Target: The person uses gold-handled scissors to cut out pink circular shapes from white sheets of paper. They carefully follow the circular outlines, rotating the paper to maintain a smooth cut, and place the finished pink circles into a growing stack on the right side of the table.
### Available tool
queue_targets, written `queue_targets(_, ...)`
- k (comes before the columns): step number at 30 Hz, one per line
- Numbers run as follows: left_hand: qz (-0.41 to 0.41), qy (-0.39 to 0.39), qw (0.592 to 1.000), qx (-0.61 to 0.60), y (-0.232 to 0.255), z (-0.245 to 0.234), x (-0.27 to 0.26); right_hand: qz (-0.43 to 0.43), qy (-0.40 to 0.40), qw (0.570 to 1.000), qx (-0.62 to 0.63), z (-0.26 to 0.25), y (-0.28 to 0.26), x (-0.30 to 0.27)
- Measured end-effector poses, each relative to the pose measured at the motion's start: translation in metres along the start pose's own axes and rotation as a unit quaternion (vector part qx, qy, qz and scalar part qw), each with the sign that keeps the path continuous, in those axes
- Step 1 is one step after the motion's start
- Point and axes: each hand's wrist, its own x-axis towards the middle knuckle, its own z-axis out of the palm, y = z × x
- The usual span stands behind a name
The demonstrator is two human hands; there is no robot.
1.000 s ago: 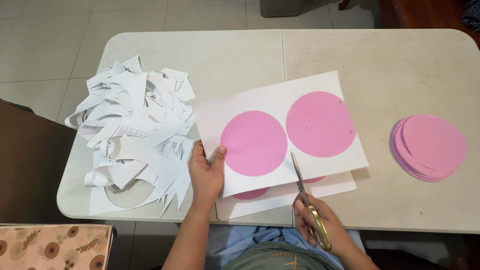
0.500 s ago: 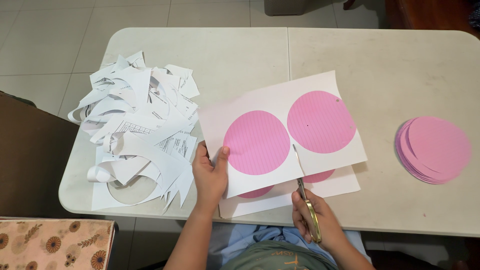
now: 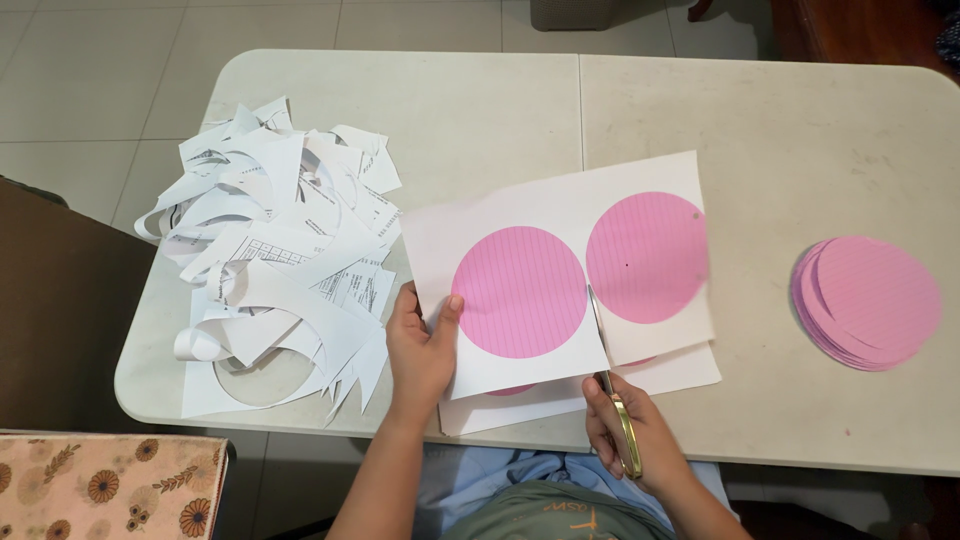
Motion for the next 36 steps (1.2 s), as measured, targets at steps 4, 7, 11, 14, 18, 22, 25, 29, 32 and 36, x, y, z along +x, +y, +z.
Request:
queue_targets(4, -0.007, -0.013, 1.0, -0.008, 0.001, -0.003, 0.001, -0.035, -0.032, 0.998, 0.044, -0.004, 0.009, 0.005)
queue_targets(7, -0.021, -0.031, 0.999, -0.003, 0.004, -0.006, 0.002, -0.045, -0.041, 0.997, 0.052, -0.005, 0.009, 0.006)
queue_targets(11, -0.029, -0.039, 0.999, -0.009, 0.005, -0.007, 0.0, -0.006, -0.008, 1.0, 0.029, 0.004, -0.001, 0.001)
queue_targets(14, -0.034, -0.039, 0.999, -0.014, 0.004, -0.008, 0.0, 0.009, 0.004, 0.999, 0.04, 0.008, -0.001, 0.001)
queue_targets(18, -0.032, -0.044, 0.998, -0.026, 0.004, -0.008, 0.001, -0.024, -0.021, 0.996, 0.087, 0.003, 0.01, 0.008)
queue_targets(22, -0.039, -0.048, 0.998, 0.004, 0.006, -0.01, 0.002, -0.006, -0.013, 0.997, 0.073, 0.0, 0.006, 0.012)
queue_targets(25, -0.048, -0.046, 0.998, 0.0, 0.007, -0.011, 0.003, -0.009, -0.018, 0.998, 0.064, 0.001, 0.001, 0.01)
queue_targets(29, -0.054, -0.044, 0.998, -0.003, 0.009, -0.011, 0.003, -0.017, -0.034, 0.996, 0.081, 0.0, 0.001, 0.008)
queue_targets(32, -0.053, -0.047, 0.997, 0.003, 0.012, -0.013, 0.002, -0.011, -0.032, 0.996, 0.085, -0.001, 0.005, 0.012)
queue_targets(36, -0.067, -0.047, 0.996, 0.021, 0.013, -0.013, 0.002, -0.01, -0.041, 0.996, 0.081, -0.004, 0.008, 0.016)
